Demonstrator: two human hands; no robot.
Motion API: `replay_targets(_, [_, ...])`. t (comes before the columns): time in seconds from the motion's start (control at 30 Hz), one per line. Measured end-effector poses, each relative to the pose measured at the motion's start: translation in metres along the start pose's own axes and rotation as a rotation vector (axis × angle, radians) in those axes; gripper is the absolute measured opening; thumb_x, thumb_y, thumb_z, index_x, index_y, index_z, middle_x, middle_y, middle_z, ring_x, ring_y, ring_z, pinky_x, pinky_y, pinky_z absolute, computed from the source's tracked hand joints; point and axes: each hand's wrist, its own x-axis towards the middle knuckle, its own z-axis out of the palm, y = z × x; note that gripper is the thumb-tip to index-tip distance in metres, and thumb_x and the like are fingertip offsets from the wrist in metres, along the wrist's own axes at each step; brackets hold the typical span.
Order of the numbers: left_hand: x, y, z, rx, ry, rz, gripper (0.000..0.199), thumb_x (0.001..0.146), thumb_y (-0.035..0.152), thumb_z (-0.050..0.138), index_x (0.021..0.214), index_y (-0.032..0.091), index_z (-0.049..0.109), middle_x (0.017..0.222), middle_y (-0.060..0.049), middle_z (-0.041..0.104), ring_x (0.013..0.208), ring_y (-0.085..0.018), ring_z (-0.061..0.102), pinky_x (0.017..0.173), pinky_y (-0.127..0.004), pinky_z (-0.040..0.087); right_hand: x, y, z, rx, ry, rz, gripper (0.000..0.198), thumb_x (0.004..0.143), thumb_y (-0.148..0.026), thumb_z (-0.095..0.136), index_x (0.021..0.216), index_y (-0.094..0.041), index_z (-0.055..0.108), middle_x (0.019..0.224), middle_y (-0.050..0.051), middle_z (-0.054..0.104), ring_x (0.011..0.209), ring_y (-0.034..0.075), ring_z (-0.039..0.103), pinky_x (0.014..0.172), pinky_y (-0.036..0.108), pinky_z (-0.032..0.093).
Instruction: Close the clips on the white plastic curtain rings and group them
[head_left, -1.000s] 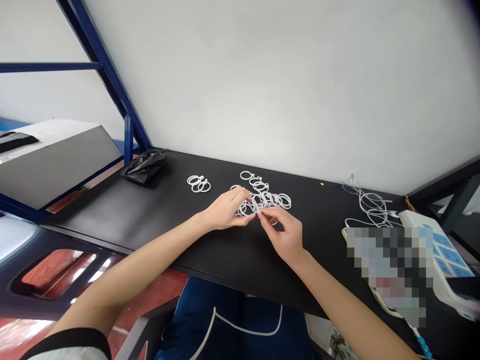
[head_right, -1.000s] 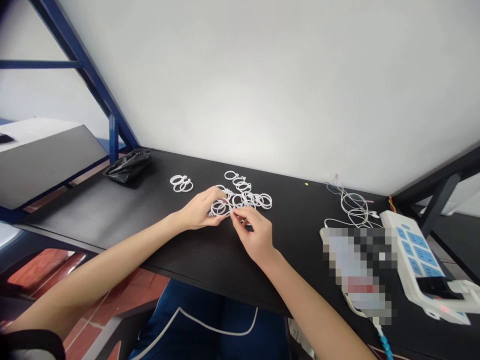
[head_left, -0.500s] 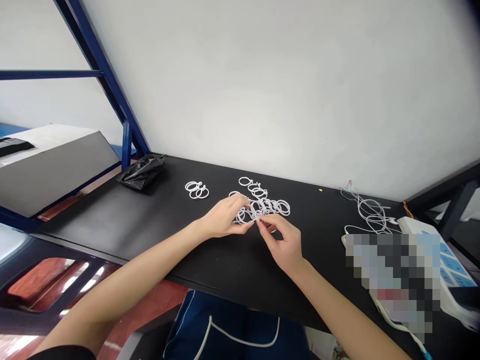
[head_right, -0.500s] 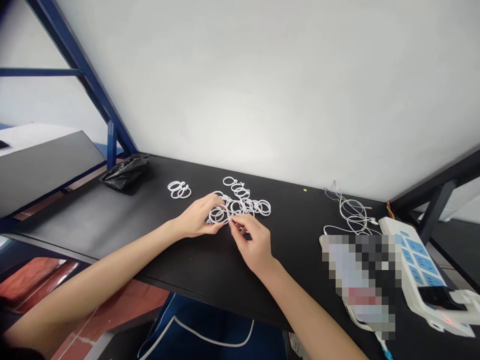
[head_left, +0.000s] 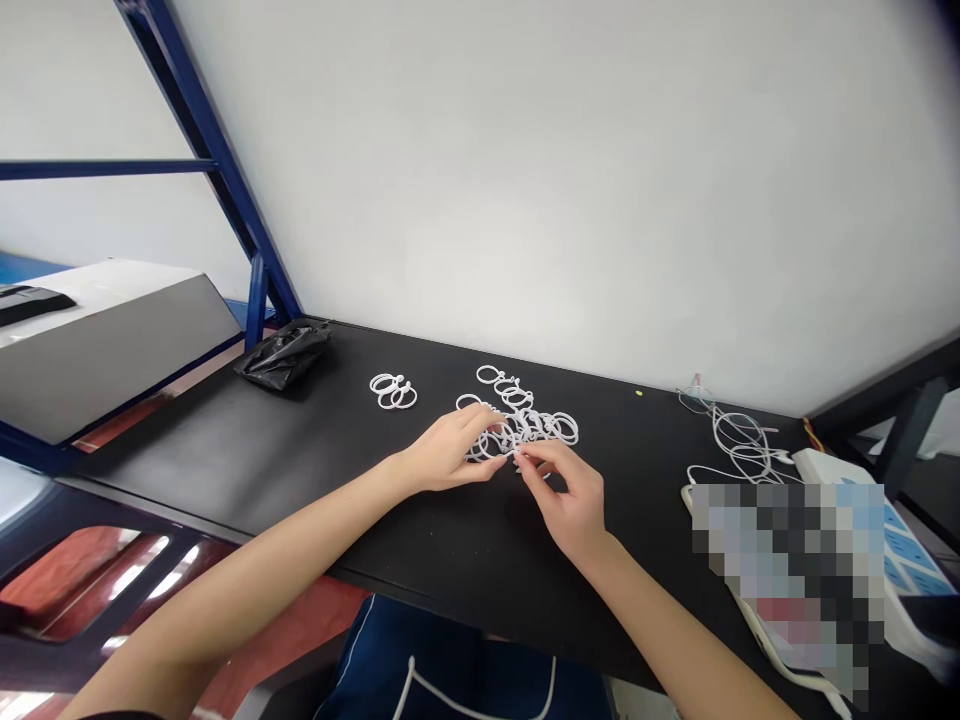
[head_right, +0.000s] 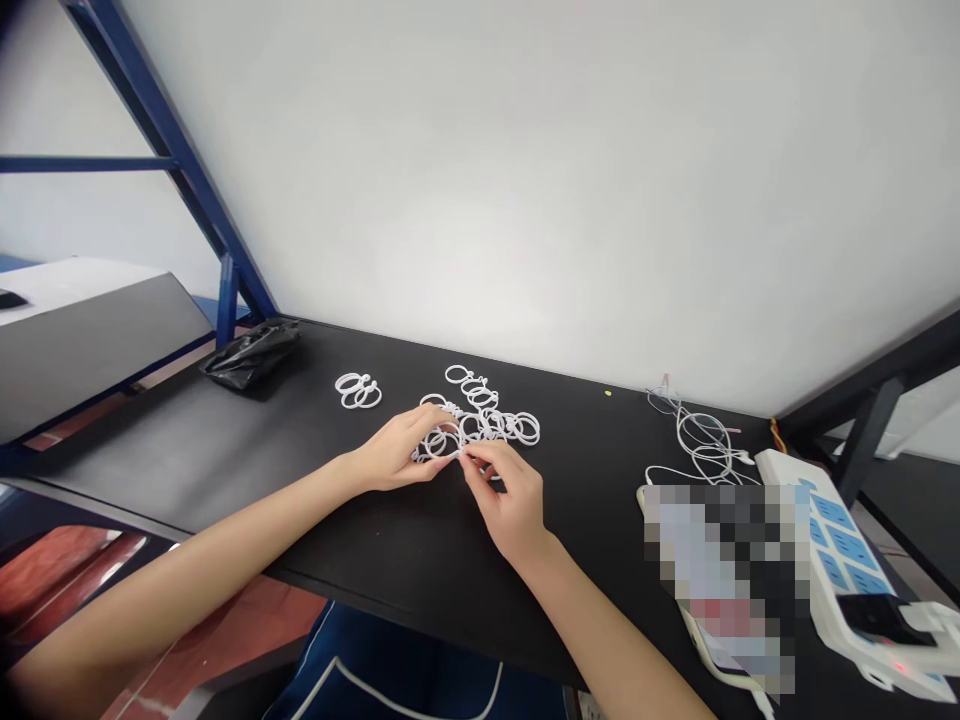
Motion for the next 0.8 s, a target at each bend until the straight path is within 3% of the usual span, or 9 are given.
replay_targets(0.37, [-0.001, 0.004, -0.001, 0.041, -0.021, 0.054, 0.048, 0.096, 0.054, 0.045, 0.126, 0.015, 0.046, 0.094, -0.008, 0.067, 0.081, -0.019, 0.063, 0.075, -0.032, 0.053, 0.006, -0.008, -0.006, 0.004, 0.036, -0.041, 0.020, 0.086, -0.007, 0.063, 0.098, -0.022, 0.069, 0.084, 0.004, 0.072, 0.070, 0.015, 0.067, 0.055, 0.027, 0.059])
replay_targets(0.5, [-0.002, 0.005, -0.001, 0.062, 0.007, 0.093, 0.048, 0.099, 0.048, 0.042, 0.134, 0.016, 0.039, 0.096, -0.009, 0.068, 0.082, -0.019, 0.064, 0.078, -0.033, 0.054, 0.008, -0.011, -0.005, -0.004, 0.044, -0.066, 0.022, 0.085, -0.005, 0.064, 0.098, -0.022, 0.069, 0.085, 0.004, 0.072, 0.069, 0.015, 0.067, 0.053, 0.027, 0.058])
replay_targets(0.8, [0.001, 0.005, -0.005, 0.137, 0.114, 0.179, 0.036, 0.096, 0.043, 0.047, 0.118, 0.014, 0.046, 0.083, -0.006, 0.064, 0.073, -0.018, 0.062, 0.067, -0.031, 0.054, 0.007, -0.010, -0.005, -0.027, 0.010, -0.082, 0.024, 0.084, -0.004, 0.065, 0.099, -0.023, 0.069, 0.087, 0.004, 0.073, 0.069, 0.014, 0.067, 0.053, 0.026, 0.059])
